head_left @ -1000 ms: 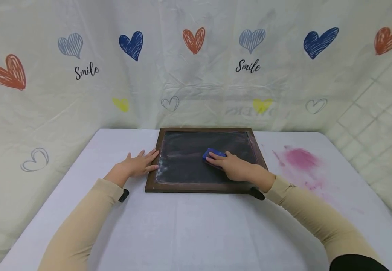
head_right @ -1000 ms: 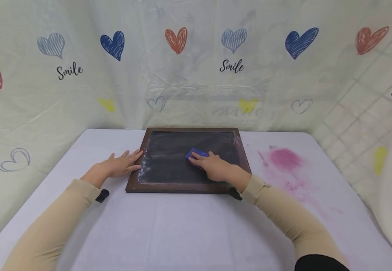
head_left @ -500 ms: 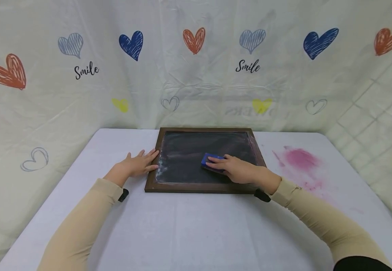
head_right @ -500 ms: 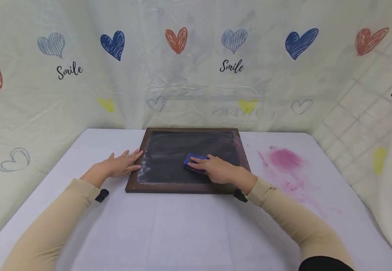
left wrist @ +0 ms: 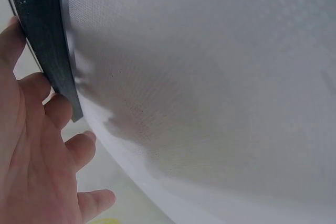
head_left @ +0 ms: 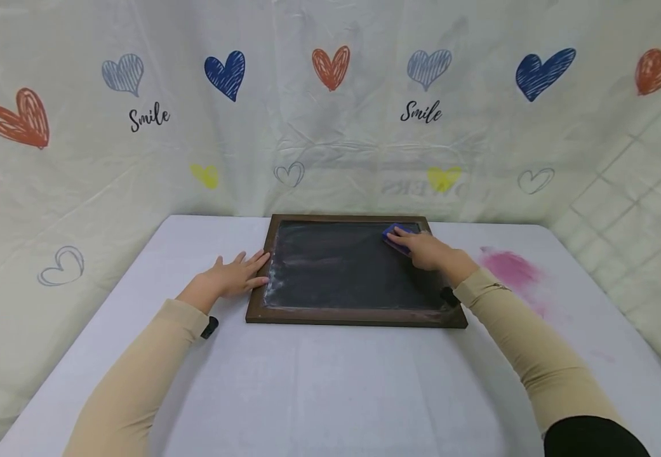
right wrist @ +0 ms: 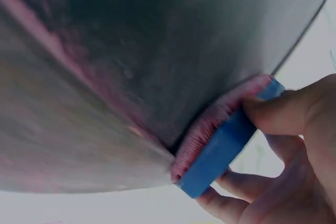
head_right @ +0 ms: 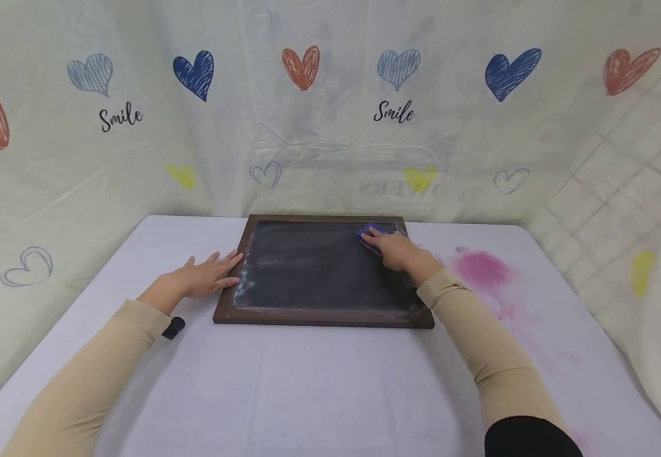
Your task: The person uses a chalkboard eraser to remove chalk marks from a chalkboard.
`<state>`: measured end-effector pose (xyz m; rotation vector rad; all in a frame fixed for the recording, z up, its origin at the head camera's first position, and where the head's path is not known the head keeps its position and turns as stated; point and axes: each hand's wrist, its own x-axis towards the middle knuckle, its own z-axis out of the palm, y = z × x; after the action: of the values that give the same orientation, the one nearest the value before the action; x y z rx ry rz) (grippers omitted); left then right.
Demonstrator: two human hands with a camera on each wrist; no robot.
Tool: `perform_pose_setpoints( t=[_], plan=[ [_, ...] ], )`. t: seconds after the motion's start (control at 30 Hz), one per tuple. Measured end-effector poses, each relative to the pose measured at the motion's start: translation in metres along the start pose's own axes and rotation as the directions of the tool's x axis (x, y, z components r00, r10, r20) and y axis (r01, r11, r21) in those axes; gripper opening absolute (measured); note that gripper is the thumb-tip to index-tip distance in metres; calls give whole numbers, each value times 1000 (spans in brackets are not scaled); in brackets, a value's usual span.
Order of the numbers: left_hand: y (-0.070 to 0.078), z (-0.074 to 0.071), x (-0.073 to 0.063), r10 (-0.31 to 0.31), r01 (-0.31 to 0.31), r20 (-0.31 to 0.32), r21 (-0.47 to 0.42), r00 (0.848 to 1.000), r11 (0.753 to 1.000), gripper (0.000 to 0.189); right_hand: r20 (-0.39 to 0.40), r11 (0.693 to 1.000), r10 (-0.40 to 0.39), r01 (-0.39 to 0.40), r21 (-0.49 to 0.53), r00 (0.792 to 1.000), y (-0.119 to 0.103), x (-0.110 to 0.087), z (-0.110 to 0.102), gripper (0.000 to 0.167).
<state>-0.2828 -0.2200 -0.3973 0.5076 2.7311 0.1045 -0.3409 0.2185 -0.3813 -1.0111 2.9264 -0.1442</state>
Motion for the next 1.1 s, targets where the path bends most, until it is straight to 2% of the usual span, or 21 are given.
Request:
perform_pose_setpoints(
  t=[0.17, 0.3, 0.5, 0.77, 0.9, 1.1],
  plan=[
    [2, -1, 0, 0, 0, 8, -10, 1000, 1000, 74, 38, 995, 99, -99, -2, 994, -4, -3, 2, 77],
    [4, -1, 0, 4, -4, 8, -18, 1000, 1000, 74, 42, 987, 155, -153, -40, 987, -7, -5, -1, 75],
    [4, -2, 0, 4, -4, -1, -8, 1000, 1000, 74, -50, 983, 123, -129, -132, 991, -11, -17, -11, 70],
    [1, 1, 2, 4, -4, 4, -3, 1000, 1000, 75, -122, 974, 125, -145, -172, 985, -8, -40, -16, 68],
    [0, 1, 2, 0, 0, 5, -7, 1000, 1000, 75, -193, 971, 132, -166, -174, 972, -4, -54, -20, 67],
    [0, 0, 0, 3, -3, 6, -19, 1000, 1000, 75, -309, 962, 138, -202, -183, 941, 12, -75, -23, 59]
  ],
)
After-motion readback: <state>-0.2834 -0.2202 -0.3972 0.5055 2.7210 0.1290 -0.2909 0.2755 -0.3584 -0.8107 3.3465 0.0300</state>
